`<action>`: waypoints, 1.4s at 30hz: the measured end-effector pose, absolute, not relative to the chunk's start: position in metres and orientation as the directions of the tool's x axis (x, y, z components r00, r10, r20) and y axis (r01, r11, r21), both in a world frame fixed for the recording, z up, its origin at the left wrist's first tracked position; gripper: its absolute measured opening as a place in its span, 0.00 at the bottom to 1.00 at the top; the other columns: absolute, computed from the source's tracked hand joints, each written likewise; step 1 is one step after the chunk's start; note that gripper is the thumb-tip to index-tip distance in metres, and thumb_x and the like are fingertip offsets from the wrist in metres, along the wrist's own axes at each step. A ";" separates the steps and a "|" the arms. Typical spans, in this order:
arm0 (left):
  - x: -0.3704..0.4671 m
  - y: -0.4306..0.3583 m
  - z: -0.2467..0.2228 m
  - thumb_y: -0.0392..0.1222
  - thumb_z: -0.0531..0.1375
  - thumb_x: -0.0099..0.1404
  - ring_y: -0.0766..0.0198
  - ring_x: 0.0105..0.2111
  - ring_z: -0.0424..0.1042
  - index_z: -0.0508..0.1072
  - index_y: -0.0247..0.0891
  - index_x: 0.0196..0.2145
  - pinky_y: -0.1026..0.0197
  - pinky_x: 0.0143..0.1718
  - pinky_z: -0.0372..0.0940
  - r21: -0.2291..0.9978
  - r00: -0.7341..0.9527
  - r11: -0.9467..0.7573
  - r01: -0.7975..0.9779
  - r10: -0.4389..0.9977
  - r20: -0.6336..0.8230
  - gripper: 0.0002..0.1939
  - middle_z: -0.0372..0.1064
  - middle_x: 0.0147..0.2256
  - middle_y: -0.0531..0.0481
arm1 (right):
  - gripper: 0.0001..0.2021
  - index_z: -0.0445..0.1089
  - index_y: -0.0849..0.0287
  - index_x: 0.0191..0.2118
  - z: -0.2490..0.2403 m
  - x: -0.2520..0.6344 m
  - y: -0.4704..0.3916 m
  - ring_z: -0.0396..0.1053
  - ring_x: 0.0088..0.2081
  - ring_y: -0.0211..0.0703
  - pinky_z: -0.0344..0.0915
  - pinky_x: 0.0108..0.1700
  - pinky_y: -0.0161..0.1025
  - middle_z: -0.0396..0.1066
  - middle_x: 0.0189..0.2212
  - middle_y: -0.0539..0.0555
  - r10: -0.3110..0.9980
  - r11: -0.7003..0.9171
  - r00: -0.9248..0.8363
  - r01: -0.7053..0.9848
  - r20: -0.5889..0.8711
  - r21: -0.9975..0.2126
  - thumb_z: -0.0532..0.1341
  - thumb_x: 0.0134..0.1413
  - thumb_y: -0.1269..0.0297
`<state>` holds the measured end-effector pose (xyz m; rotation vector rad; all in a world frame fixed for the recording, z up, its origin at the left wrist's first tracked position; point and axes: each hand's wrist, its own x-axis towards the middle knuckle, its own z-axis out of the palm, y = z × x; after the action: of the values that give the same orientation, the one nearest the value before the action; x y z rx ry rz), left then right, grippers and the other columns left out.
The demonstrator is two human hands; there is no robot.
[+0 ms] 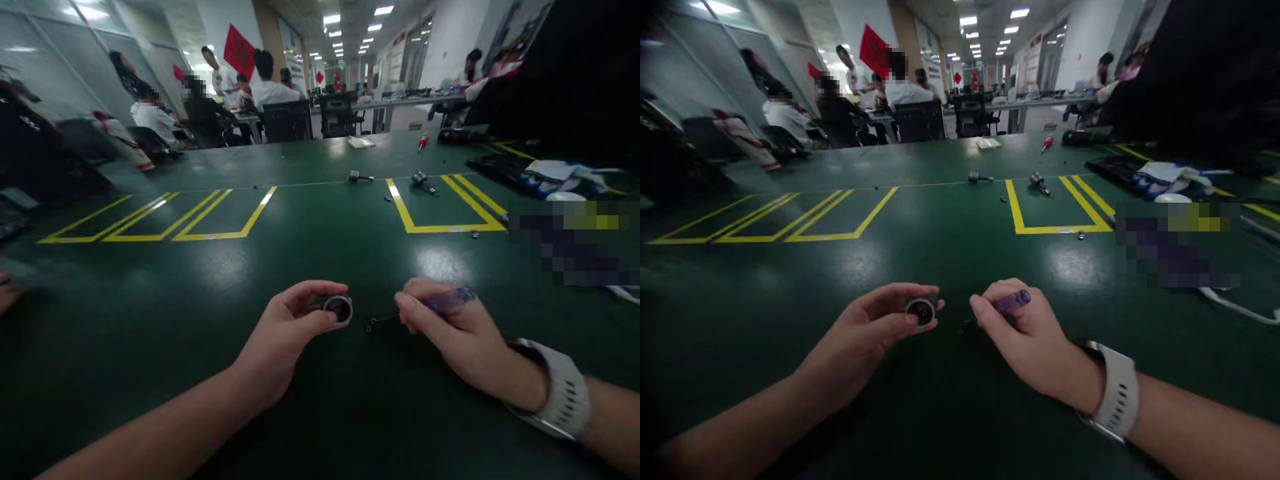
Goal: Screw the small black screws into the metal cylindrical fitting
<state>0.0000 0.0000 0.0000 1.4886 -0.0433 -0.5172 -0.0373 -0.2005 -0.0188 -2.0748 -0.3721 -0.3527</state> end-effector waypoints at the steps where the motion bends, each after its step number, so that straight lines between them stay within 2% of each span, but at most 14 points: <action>1: 0.000 0.000 0.000 0.34 0.64 0.52 0.57 0.45 0.70 0.75 0.40 0.38 0.51 0.50 0.62 0.954 0.889 -0.007 0.299 -0.361 -0.281 0.14 0.74 0.40 0.49 | 0.16 0.63 0.59 0.21 -0.017 -0.039 -0.199 0.61 0.23 0.37 0.58 0.28 0.37 0.62 0.18 0.49 0.147 -0.502 0.899 0.427 0.413 -0.752 0.52 0.60 0.64; 4: -0.001 0.001 0.000 0.34 0.65 0.52 0.57 0.45 0.70 0.75 0.41 0.39 0.51 0.50 0.62 0.955 0.885 -0.012 0.296 -0.372 -0.279 0.14 0.74 0.41 0.50 | 0.16 0.63 0.59 0.21 -0.014 -0.041 -0.198 0.61 0.23 0.37 0.57 0.27 0.36 0.62 0.18 0.49 0.157 -0.520 0.901 0.423 0.404 -0.742 0.52 0.59 0.63; 9: -0.001 0.002 0.001 0.33 0.64 0.53 0.57 0.45 0.70 0.75 0.41 0.39 0.52 0.49 0.63 0.949 0.880 -0.020 0.315 -0.369 -0.299 0.14 0.74 0.41 0.50 | 0.18 0.64 0.59 0.21 -0.015 -0.032 -0.201 0.62 0.20 0.37 0.58 0.25 0.35 0.63 0.16 0.48 -0.016 -0.489 0.983 0.151 0.183 -0.859 0.52 0.59 0.57; 12: 0.000 0.002 0.001 0.33 0.64 0.52 0.57 0.45 0.70 0.75 0.40 0.39 0.52 0.48 0.64 0.947 0.879 -0.020 0.322 -0.364 -0.307 0.14 0.74 0.41 0.49 | 0.18 0.66 0.59 0.22 -0.017 -0.028 -0.203 0.64 0.20 0.37 0.59 0.25 0.36 0.65 0.15 0.48 -0.047 -0.486 0.990 0.093 0.132 -0.869 0.52 0.59 0.55; 14: 0.000 0.002 0.000 0.33 0.64 0.52 0.57 0.45 0.70 0.75 0.41 0.39 0.52 0.48 0.64 0.946 0.881 -0.016 0.324 -0.359 -0.308 0.14 0.74 0.41 0.49 | 0.18 0.65 0.59 0.22 -0.019 -0.029 -0.202 0.64 0.20 0.37 0.59 0.24 0.36 0.65 0.16 0.48 -0.014 -0.498 0.981 0.161 0.193 -0.852 0.53 0.59 0.56; 19: 0.001 0.002 -0.003 0.35 0.65 0.52 0.58 0.45 0.70 0.75 0.42 0.40 0.52 0.49 0.64 0.950 0.887 -0.017 0.313 -0.352 -0.298 0.16 0.73 0.43 0.51 | 0.13 0.64 0.60 0.24 -0.022 -0.041 -0.197 0.62 0.24 0.37 0.59 0.29 0.37 0.63 0.20 0.49 0.170 -0.495 0.850 0.511 0.499 -0.703 0.53 0.59 0.66; 23: 0.002 0.002 -0.005 0.35 0.66 0.52 0.59 0.45 0.70 0.74 0.42 0.41 0.55 0.48 0.64 0.959 0.899 -0.021 0.283 -0.341 -0.273 0.17 0.74 0.42 0.50 | 0.09 0.63 0.60 0.26 -0.020 -0.047 -0.198 0.60 0.25 0.37 0.58 0.31 0.39 0.62 0.20 0.49 0.246 -0.441 0.740 0.660 0.626 -0.608 0.52 0.57 0.73; 27: 0.001 0.002 -0.006 0.35 0.65 0.53 0.63 0.42 0.72 0.74 0.41 0.42 0.59 0.47 0.65 0.965 0.904 -0.038 0.258 -0.344 -0.255 0.17 0.75 0.40 0.51 | 0.05 0.65 0.62 0.31 -0.017 -0.052 -0.197 0.63 0.28 0.39 0.60 0.35 0.43 0.66 0.23 0.52 0.327 -0.410 0.599 0.787 0.731 -0.461 0.54 0.55 0.74; 31: -0.001 0.001 -0.006 0.34 0.65 0.53 0.66 0.39 0.73 0.74 0.41 0.42 0.64 0.43 0.66 0.969 0.912 -0.055 0.242 -0.329 -0.246 0.17 0.77 0.37 0.52 | 0.04 0.65 0.63 0.32 -0.015 -0.055 -0.191 0.64 0.29 0.40 0.60 0.37 0.43 0.69 0.24 0.53 0.445 -0.439 0.519 0.837 0.730 -0.328 0.55 0.57 0.72; 35: -0.004 0.000 -0.004 0.32 0.65 0.52 0.66 0.38 0.74 0.75 0.39 0.40 0.65 0.41 0.67 0.975 0.924 -0.063 0.211 -0.312 -0.220 0.16 0.77 0.37 0.51 | 0.05 0.66 0.64 0.33 -0.016 -0.055 -0.183 0.64 0.30 0.40 0.60 0.37 0.42 0.69 0.25 0.53 0.506 -0.476 0.541 0.825 0.672 -0.305 0.55 0.59 0.70; 42: -0.006 0.000 -0.001 0.33 0.64 0.51 0.63 0.36 0.75 0.76 0.37 0.36 0.63 0.40 0.69 0.985 0.936 -0.094 0.142 -0.311 -0.165 0.12 0.77 0.37 0.50 | 0.05 0.66 0.63 0.32 -0.019 -0.054 -0.180 0.63 0.30 0.39 0.58 0.36 0.42 0.69 0.26 0.52 0.533 -0.517 0.556 0.811 0.637 -0.275 0.56 0.59 0.71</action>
<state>-0.0064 -0.0004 -0.0013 1.6229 -0.1320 -0.3804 -0.0544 -0.1802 -0.0186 -2.2373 -1.0763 -0.6569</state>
